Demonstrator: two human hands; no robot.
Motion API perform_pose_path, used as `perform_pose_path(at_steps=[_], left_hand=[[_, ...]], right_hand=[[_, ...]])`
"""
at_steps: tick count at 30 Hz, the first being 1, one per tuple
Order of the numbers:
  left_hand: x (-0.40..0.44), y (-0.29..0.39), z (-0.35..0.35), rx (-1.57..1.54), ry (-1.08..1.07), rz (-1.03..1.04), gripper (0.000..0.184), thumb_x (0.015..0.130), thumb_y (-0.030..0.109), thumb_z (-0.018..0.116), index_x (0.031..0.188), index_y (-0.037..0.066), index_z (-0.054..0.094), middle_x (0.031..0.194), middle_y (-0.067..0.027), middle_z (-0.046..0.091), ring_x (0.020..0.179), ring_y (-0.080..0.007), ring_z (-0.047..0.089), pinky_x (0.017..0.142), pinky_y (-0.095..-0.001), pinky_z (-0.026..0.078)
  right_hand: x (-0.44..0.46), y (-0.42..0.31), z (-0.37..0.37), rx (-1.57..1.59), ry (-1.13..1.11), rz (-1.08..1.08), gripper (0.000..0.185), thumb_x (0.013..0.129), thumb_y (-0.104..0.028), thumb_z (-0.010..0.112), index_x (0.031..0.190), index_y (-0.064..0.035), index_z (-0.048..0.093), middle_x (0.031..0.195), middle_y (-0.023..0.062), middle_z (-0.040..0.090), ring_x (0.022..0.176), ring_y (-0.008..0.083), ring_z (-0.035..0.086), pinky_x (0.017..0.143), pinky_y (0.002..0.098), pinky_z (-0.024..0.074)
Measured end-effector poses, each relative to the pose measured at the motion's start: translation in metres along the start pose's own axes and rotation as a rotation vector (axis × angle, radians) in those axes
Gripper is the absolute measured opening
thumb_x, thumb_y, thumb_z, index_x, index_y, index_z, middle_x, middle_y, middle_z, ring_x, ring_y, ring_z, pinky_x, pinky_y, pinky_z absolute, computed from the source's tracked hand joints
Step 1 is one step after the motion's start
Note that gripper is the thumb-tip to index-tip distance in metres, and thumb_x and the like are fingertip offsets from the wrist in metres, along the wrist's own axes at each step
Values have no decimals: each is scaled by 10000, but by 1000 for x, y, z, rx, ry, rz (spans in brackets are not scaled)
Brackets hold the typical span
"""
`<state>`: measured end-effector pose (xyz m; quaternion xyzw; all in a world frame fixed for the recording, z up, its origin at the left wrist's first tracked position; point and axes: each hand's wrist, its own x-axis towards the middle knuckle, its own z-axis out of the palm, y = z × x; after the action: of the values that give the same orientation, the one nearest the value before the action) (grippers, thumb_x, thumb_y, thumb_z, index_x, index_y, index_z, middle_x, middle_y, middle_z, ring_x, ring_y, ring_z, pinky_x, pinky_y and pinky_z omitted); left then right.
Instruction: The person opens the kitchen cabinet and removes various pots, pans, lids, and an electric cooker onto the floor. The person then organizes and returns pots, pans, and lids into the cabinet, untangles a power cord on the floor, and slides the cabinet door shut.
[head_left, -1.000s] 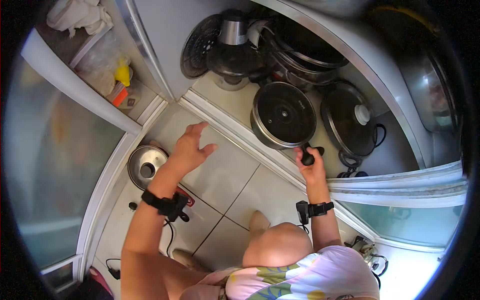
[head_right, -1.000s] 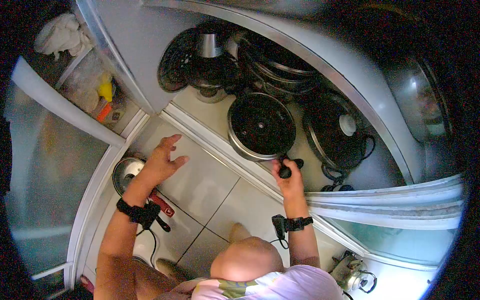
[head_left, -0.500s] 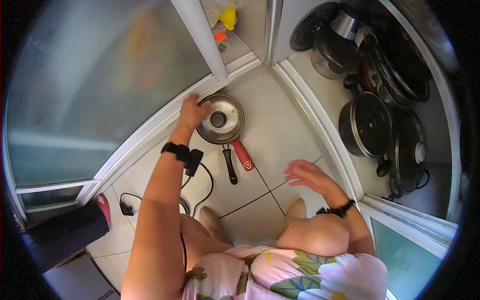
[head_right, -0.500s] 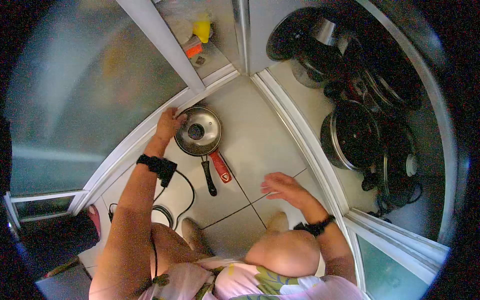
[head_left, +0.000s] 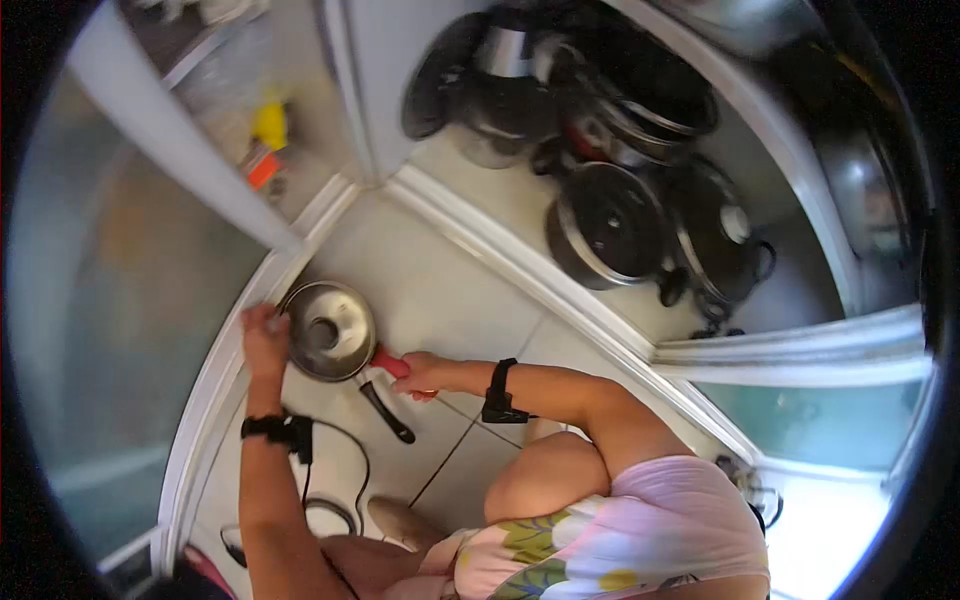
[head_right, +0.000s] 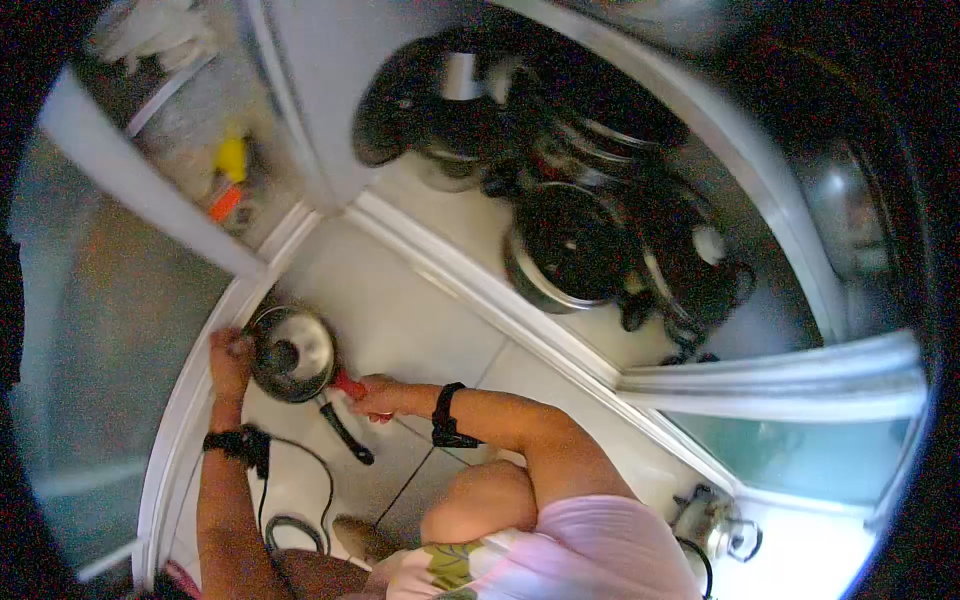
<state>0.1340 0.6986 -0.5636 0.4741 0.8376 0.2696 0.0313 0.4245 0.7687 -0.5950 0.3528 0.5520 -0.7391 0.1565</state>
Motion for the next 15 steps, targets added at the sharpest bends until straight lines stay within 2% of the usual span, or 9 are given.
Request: perform_pose_path(at_steps=[2, 5, 7, 9, 10, 11, 12, 13, 15], left_hand=[[2, 14, -7, 31, 4, 53, 261, 744, 158, 711, 944, 52, 580, 1006, -168, 537, 950, -369, 542, 808, -445, 459], [-4, 25, -7, 94, -72, 13, 270, 808, 189, 679, 966, -1, 573, 1039, -226, 529, 919, -429, 530, 818, -472, 437], [-3, 13, 5, 48, 73, 39, 279, 777, 235, 709, 926, 58, 553, 995, -140, 490, 870, -358, 561, 736, -429, 475], [-9, 34, 12, -12, -45, -76, 305, 797, 266, 699, 964, 51, 561, 983, -127, 513, 819, -318, 578, 717, -397, 479], [-14, 31, 27, -231, -230, -93, 343, 806, 290, 691, 1004, 39, 567, 984, -126, 537, 822, -292, 585, 729, -382, 479], [-19, 35, 34, -446, -414, -111, 384, 814, 314, 682, 1044, 27, 572, 986, -125, 561, 825, -266, 593, 741, -367, 479], [-26, 45, 39, -474, -553, -214, 538, 805, 398, 673, 1150, 0, 561, 1011, -148, 604, 898, -250, 602, 792, -349, 478], [-31, 47, 44, -478, -564, -222, 538, 805, 398, 673, 1150, 0, 561, 1011, -148, 604, 898, -250, 602, 792, -349, 478], [-42, 48, 66, -406, -715, -251, 670, 783, 488, 660, 1204, -19, 538, 1045, -166, 612, 962, -252, 599, 842, -338, 470]], right_hand=[[-25, -8, -16, -78, 4, 40, 310, 791, -250, 684, 879, -9, 511, 642, 74, 570, 506, 132, 541, 426, 280, 445], [-44, 9, -28, -83, 3, 88, 317, 793, -273, 687, 860, -14, 516, 647, 70, 572, 508, 128, 541, 433, 273, 441], [-62, 22, -34, -87, 24, 126, 316, 795, -281, 687, 853, -19, 520, 655, 67, 575, 515, 125, 544, 437, 268, 438], [-79, 39, -40, -39, 96, 71, 274, 784, -292, 666, 903, -67, 567, 667, 41, 589, 489, 125, 551, 403, 268, 442], [-86, 46, -45, -36, 100, 89, 274, 784, -292, 666, 903, -67, 567, 667, 41, 589, 489, 125, 551, 403, 268, 442], [-93, 49, -48, -79, 135, 131, 300, 789, -302, 673, 903, -48, 559, 690, 47, 592, 541, 129, 563, 461, 270, 455], [-96, 52, -49, -121, 167, 169, 328, 795, -312, 680, 902, -30, 550, 714, 53, 595, 593, 133, 575, 519, 271, 468], [-96, 56, -48, -117, 164, 183, 328, 795, -312, 680, 902, -30, 550, 714, 53, 595, 593, 133, 575, 519, 271, 468], [-100, 58, -45, -408, 239, 78, 432, 777, -398, 687, 956, -27, 556, 753, 71, 609, 700, 198, 603, 658, 326, 492]])
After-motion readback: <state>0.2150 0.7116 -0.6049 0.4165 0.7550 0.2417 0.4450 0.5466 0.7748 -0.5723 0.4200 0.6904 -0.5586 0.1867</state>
